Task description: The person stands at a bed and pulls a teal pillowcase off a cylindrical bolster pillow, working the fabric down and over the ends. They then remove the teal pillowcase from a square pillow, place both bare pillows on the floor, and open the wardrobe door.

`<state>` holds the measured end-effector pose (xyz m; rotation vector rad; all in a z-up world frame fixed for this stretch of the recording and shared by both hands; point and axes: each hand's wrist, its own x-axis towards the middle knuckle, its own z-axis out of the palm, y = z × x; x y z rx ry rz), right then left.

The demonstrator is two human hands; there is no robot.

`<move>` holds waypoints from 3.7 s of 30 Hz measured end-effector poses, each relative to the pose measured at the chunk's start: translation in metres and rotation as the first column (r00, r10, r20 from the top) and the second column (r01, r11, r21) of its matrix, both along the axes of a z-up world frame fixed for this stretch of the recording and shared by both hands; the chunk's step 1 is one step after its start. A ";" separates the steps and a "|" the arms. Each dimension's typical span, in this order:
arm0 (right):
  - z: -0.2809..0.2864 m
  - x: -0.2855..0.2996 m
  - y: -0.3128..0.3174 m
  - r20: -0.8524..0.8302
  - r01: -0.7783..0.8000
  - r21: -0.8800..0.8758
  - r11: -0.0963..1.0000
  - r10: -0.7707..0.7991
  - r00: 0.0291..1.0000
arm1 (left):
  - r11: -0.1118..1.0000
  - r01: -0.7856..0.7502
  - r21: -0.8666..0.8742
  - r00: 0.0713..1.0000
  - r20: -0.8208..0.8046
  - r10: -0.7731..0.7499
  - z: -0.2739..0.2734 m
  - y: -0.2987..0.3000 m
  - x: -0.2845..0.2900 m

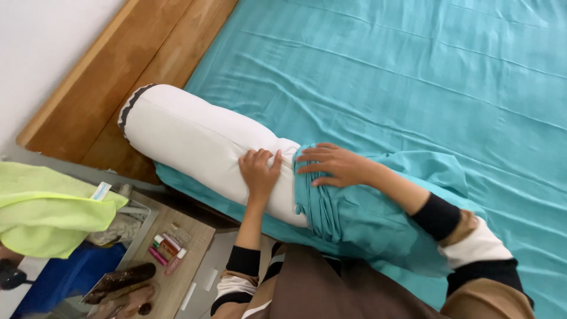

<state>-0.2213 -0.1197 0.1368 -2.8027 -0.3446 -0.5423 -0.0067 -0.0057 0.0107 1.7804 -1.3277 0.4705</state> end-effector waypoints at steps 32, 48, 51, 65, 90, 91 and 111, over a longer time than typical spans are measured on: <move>-0.119 -0.253 0.029 -0.331 0.804 0.200 0.560 -0.734 0.593 | 0.906 -0.244 -0.347 0.970 -0.094 0.225 -0.074 0.050 -0.038; -0.075 -0.228 0.065 0.102 0.433 -0.054 0.900 -0.426 0.899 | 0.965 -0.159 -0.209 0.983 0.055 0.174 0.053 0.052 -0.098; -0.057 -0.233 0.079 -0.117 0.366 0.048 0.929 -0.359 0.926 | 0.998 0.022 -0.052 0.999 0.039 -0.020 0.032 0.021 -0.113; -0.031 -0.055 0.035 -0.125 -0.004 -0.088 0.996 -0.007 0.992 | 0.998 0.032 -0.053 0.999 -0.009 -0.032 -0.011 0.013 -0.095; -0.075 -0.034 -0.027 -0.204 -0.030 -0.020 0.999 0.025 0.979 | 0.992 0.066 -0.109 0.992 -0.096 -0.077 -0.028 -0.048 -0.073; -0.074 -0.039 -0.024 -0.203 -0.042 -0.016 0.999 0.038 0.979 | 0.993 0.054 -0.105 0.993 -0.095 -0.064 -0.024 -0.048 -0.075; -0.013 -0.216 0.070 0.167 0.328 -0.109 0.938 -0.308 0.937 | 0.693 0.368 -0.620 0.929 0.213 -0.303 0.106 -0.071 -0.075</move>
